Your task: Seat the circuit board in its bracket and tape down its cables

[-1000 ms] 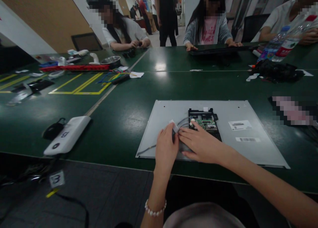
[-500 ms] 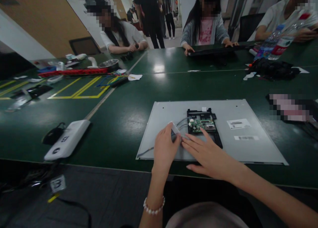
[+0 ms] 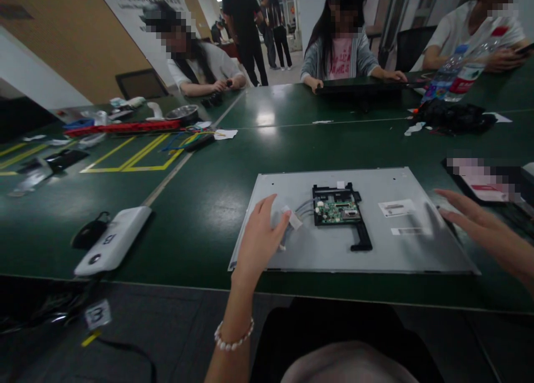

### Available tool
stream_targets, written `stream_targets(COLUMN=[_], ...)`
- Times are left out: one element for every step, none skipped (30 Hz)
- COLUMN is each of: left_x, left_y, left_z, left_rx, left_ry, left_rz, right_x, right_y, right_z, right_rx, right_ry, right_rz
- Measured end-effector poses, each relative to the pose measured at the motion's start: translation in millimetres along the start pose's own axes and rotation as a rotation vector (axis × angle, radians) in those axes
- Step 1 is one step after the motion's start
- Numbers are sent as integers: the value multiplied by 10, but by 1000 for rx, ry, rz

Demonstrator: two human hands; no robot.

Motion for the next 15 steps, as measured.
stream_targets(left_x=[5, 6, 5, 1, -6, -16, -27, -38, -48, -56, -62, -68, -72, -77, -80], left_y=[-54, -107, -156, -199, -235, -264, -286, -302, -314, -323, -329, -334, -336, -338, -340], left_z=[103, 218, 340, 462, 577, 676, 753, 806, 834, 843, 838, 826, 813, 802, 794], left_rx=[-13, -18, -23, -37, -69, -117, -180, -254, -335, -414, -491, -562, -626, -677, -714], left_ry=[-16, -40, -73, -112, -157, -201, -239, -263, -271, -268, -258, -248, -242, -240, -239], left_rz=[-13, -26, -35, -36, -27, -13, 6, 29, 53, 72, 89, 104, 118, 125, 127], right_x=[-6, -18, -34, -51, -64, -71, -69, -59, -44, -26, -9, 4, 10, 9, 2], right_y=[-19, -28, -28, -34, -37, -37, -33, -29, -23, -18, -12, -5, 4, 18, 36], right_z=[-72, -125, -163, -193, -220, -246, -274, -303, -331, -355, -374, -385, -386, -374, -353], right_rx=[83, 163, 236, 289, 342, 405, 477, 559, 645, 722, 780, 818, 843, 857, 861], right_ry=[34, 53, 64, 68, 69, 69, 67, 62, 51, 37, 25, 16, 9, 6, 9], right_rz=[16, 33, 56, 47, 40, 41, 51, 62, 74, 78, 75, 60, 40, 26, 16])
Point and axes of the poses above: each hand's wrist, its own x-axis towards the middle knuckle, its own y-axis out of the palm, z = x × y, the point moved 3 cm from there along x, towards the middle knuckle, and after that the axes turned 15 degrees about z, right-handed, at the moved point
